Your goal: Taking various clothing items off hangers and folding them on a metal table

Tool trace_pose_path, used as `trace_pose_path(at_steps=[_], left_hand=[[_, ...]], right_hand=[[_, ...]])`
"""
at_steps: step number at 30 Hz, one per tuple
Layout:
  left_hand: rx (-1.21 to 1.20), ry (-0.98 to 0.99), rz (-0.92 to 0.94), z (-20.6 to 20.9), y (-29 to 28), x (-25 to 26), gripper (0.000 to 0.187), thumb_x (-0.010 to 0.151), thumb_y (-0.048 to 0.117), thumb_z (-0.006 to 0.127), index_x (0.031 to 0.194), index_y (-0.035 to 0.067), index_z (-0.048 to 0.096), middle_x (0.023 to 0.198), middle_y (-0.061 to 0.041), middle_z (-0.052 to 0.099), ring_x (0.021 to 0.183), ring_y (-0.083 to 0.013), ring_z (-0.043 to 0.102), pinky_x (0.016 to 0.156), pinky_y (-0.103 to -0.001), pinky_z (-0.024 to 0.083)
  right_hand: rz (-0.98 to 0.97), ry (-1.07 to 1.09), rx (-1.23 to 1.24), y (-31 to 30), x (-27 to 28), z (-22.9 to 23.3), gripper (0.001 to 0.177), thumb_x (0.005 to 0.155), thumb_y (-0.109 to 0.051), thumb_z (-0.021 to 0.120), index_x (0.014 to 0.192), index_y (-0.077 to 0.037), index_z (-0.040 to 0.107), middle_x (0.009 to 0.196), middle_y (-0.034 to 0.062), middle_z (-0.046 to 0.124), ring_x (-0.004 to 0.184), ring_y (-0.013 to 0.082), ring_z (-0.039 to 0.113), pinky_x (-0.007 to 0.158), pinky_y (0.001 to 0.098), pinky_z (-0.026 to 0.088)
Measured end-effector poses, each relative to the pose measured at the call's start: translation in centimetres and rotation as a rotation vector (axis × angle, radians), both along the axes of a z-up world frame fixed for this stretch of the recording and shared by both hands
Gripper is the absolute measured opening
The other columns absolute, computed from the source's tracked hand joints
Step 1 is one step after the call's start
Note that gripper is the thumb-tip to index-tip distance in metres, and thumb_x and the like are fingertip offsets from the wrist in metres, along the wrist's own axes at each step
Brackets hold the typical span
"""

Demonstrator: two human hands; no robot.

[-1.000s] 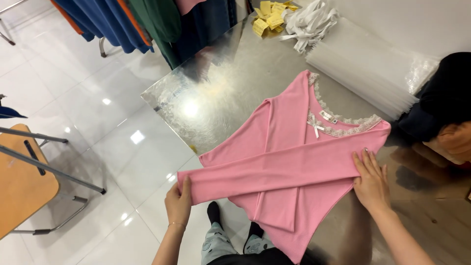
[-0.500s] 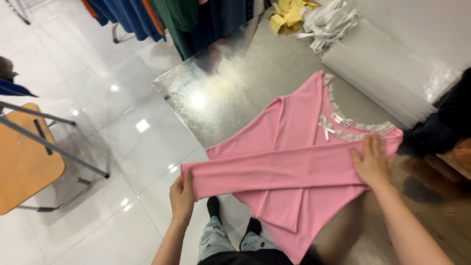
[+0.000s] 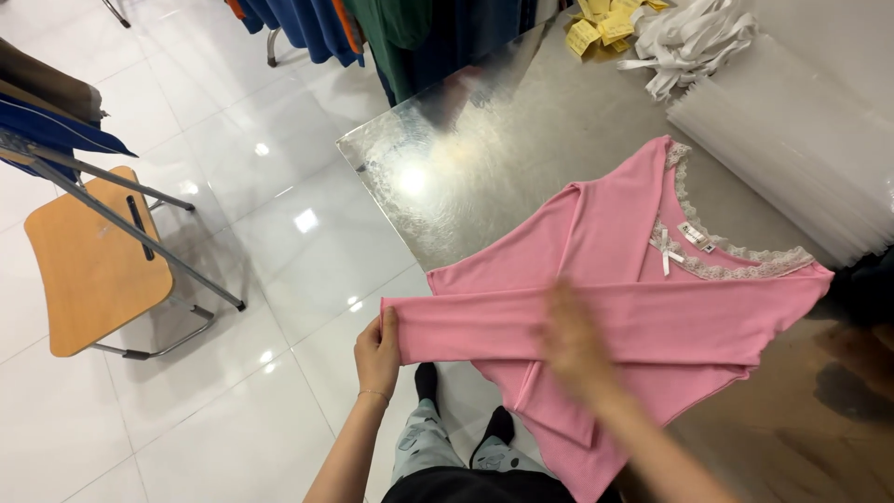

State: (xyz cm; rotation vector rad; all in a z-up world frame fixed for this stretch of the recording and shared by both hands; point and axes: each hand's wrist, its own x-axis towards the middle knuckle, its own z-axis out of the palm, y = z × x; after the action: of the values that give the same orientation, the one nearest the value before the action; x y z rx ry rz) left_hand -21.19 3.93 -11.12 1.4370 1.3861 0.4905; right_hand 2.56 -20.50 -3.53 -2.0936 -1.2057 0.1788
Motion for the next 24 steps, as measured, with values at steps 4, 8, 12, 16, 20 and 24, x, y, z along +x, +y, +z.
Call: trace_pose_path(at_steps=[4, 8, 12, 16, 20, 24], left_hand=[[0.025, 0.000, -0.006, 2.3, -0.8, 0.1, 0.056, 0.110, 0.050, 0.052, 0.086, 0.006, 0.077, 0.065, -0.009, 0.068, 0.067, -0.0193, 0.064, 0.060, -0.034, 0.053], [0.167, 0.029, -0.057, 8.3, -3.0, 1.8, 0.051, 0.109, 0.045, 0.053, 0.096, 0.003, 0.080, 0.078, -0.020, 0.076, 0.082, -0.0333, 0.073, 0.071, -0.046, 0.056], [0.398, 0.018, -0.164, 11.3, -5.7, 4.5, 0.025, 0.096, 0.026, 0.069, 0.096, 0.004, 0.080, 0.079, -0.024, 0.077, 0.083, -0.0453, 0.076, 0.067, -0.051, 0.057], [0.260, -0.045, -0.305, 14.7, -8.6, 9.8, 0.028, 0.083, 0.023, 0.072, 0.108, 0.017, 0.083, 0.068, -0.011, 0.075, 0.072, -0.0284, 0.076, 0.070, -0.040, 0.059], [0.156, -0.118, -0.737, 15.2, -10.8, 13.0, 0.044, 0.081, 0.027, 0.067, 0.124, 0.024, 0.074, 0.078, -0.001, 0.077, 0.084, -0.0237, 0.078, 0.082, -0.038, 0.060], [0.085, -0.140, -0.881, 14.9, -9.7, 12.5, 0.059, 0.081, 0.022, 0.063, 0.140, 0.021, 0.062, 0.096, 0.000, 0.080, 0.101, -0.0268, 0.076, 0.093, -0.043, 0.058]], right_hand=[[0.219, -0.196, -0.266, 5.7, -7.7, 0.2, 0.062, 0.110, -0.045, 0.048, 0.154, -0.002, 0.047, 0.163, 0.0239, 0.041, 0.156, 0.0372, 0.030, 0.123, 0.0631, 0.020], [0.198, 0.430, -0.197, 7.2, -8.7, 1.0, 0.061, 0.109, -0.048, 0.046, 0.158, -0.012, 0.046, 0.168, 0.0143, 0.035, 0.157, 0.0305, 0.027, 0.126, 0.0552, 0.019], [0.001, 1.203, 0.169, 5.8, -5.7, 0.3, 0.054, 0.108, -0.038, 0.045, 0.155, -0.013, 0.055, 0.162, 0.0154, 0.052, 0.150, 0.0325, 0.046, 0.122, 0.0517, 0.037], [-0.276, 1.521, 0.174, 3.8, -1.8, 6.3, 0.086, 0.100, -0.067, 0.033, 0.164, -0.010, 0.038, 0.154, 0.0256, 0.055, 0.138, 0.0391, 0.058, 0.114, 0.0562, 0.044], [-0.381, 1.356, 0.202, 2.2, 1.3, 1.8, 0.060, 0.098, -0.056, 0.058, 0.138, -0.011, 0.062, 0.111, 0.0098, 0.070, 0.079, 0.0199, 0.063, 0.059, 0.0339, 0.054], [-0.471, 1.141, 0.205, 1.9, 2.0, 1.9, 0.056, 0.093, -0.011, 0.080, 0.142, 0.004, 0.058, 0.113, 0.0199, 0.074, 0.092, 0.0269, 0.074, 0.074, 0.0368, 0.060]])
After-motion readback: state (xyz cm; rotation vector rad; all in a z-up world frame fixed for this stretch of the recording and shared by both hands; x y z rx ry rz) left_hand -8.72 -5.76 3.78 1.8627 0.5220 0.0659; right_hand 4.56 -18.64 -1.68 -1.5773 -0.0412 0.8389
